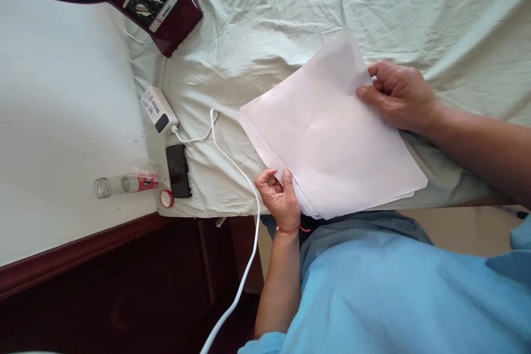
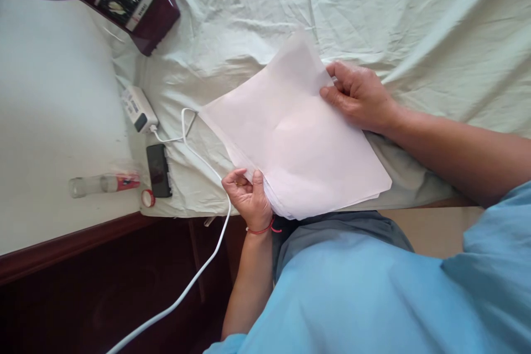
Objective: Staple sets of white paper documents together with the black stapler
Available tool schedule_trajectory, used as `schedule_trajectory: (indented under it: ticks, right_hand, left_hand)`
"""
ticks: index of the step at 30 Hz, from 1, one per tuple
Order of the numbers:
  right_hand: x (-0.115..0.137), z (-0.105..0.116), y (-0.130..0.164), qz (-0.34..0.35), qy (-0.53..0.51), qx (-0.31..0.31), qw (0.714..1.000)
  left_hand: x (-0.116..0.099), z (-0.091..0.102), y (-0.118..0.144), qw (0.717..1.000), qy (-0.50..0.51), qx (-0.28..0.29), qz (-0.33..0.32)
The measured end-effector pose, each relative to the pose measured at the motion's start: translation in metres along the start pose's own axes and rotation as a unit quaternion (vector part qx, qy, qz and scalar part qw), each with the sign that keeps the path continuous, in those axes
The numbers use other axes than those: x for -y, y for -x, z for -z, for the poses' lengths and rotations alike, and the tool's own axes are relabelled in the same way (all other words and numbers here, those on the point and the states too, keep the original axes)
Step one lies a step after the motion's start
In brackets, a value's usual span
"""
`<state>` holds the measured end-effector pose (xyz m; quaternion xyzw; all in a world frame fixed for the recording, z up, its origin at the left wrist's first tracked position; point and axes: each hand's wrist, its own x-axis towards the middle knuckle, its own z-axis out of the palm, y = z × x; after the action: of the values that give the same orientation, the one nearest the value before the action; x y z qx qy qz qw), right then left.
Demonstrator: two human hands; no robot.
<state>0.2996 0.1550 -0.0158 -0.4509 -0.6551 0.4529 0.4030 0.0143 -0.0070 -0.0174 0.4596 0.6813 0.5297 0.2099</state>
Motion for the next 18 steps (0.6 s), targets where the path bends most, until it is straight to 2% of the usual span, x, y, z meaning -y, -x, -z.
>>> schedule_trajectory:
  ticks: [6,10,18]
  right_hand:
    - [0.0101,-0.0011,-0.0007,-0.015,0.062,-0.095,0.993]
    - [0.0071,0.0002,-0.0043,-0.009,0.052,-0.151,0.987]
    - [0.0015,0.0002,-0.0040,-0.026,0.043,-0.158,0.986]
  left_hand:
    - [-0.0008,-0.0009,-0.0004,1.000,-0.021,-0.016,0.003]
    - [0.0017,0.0002,-0.0002,0.999,-0.021,-0.023,0.022]
    - [0.0007,0.0005,0.0005,0.999,-0.026,-0.030,0.033]
